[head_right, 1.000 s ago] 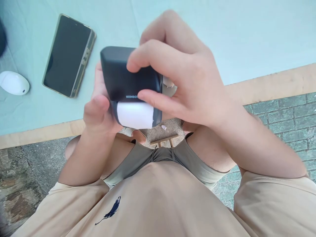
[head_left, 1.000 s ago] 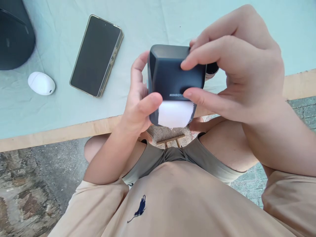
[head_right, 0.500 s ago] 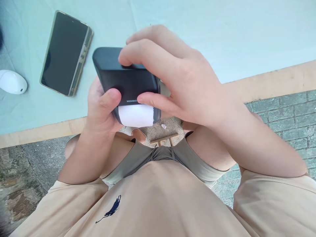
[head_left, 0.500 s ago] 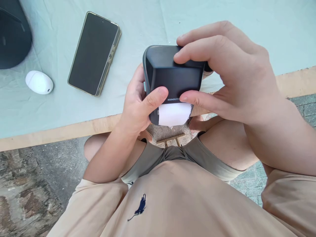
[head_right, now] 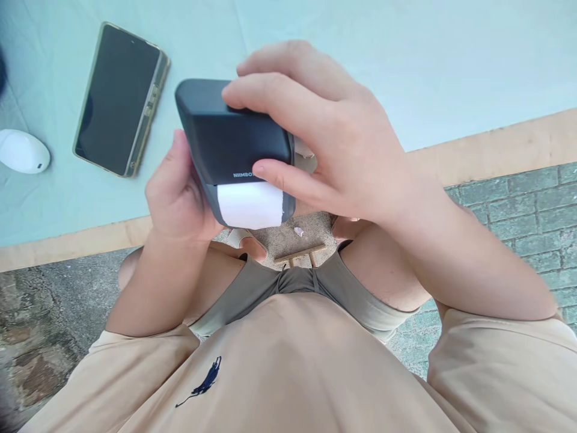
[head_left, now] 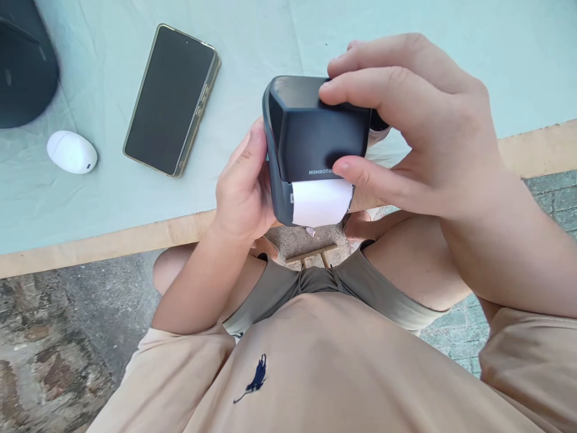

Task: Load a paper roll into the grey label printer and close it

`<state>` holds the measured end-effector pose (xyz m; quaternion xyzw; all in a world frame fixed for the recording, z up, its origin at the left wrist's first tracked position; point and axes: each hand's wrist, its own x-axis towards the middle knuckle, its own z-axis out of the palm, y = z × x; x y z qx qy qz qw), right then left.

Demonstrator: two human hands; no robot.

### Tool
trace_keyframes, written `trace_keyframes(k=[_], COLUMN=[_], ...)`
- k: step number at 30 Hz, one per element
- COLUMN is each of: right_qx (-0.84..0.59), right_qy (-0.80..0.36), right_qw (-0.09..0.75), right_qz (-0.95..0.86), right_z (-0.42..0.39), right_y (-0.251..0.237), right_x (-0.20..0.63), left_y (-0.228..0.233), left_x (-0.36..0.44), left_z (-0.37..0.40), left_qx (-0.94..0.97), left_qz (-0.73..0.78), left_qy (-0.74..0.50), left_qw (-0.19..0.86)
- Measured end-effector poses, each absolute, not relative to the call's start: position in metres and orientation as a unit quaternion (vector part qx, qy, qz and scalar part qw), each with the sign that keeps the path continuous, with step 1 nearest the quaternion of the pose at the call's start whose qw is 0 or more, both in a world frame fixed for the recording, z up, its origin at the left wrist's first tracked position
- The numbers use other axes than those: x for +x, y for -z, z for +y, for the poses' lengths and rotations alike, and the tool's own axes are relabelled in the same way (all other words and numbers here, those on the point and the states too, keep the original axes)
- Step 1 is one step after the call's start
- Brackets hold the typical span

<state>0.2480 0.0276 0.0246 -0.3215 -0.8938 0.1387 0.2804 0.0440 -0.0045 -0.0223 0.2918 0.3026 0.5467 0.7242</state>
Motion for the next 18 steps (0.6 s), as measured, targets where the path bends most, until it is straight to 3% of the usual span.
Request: trace_keyframes(k=[4,10,15,18], right_qx=[-0.302,-0.355,-0.345,-0.414], right_qy=[-0.138,-0.191,-0.213,-0.327], right_qw=[0.278,0.209,0.220,0.246], right_qz=[-0.901,-0.891,-0.887,-0.813], right_z=[0.028,0.021,0.022,0.023], right_y=[-0.026,-0.036,-0.043,-0.050], right_x=[0.248,0.243,0.242,0.238], left_y=[0.020,0.018,0.025,0.024], left_x=[0.042,0.039,0.038,0.039], left_z=[-0.004,-0.004,-0.003,-0.002], left_qx=[0.319,0.327,0.337,0.336], left_qz=[0.315,0.364,0.395,0.383], left_qy=[-0.541,-0.530,-0.534,-0.533], left_qw=[0.712,0.692,0.668,0.676])
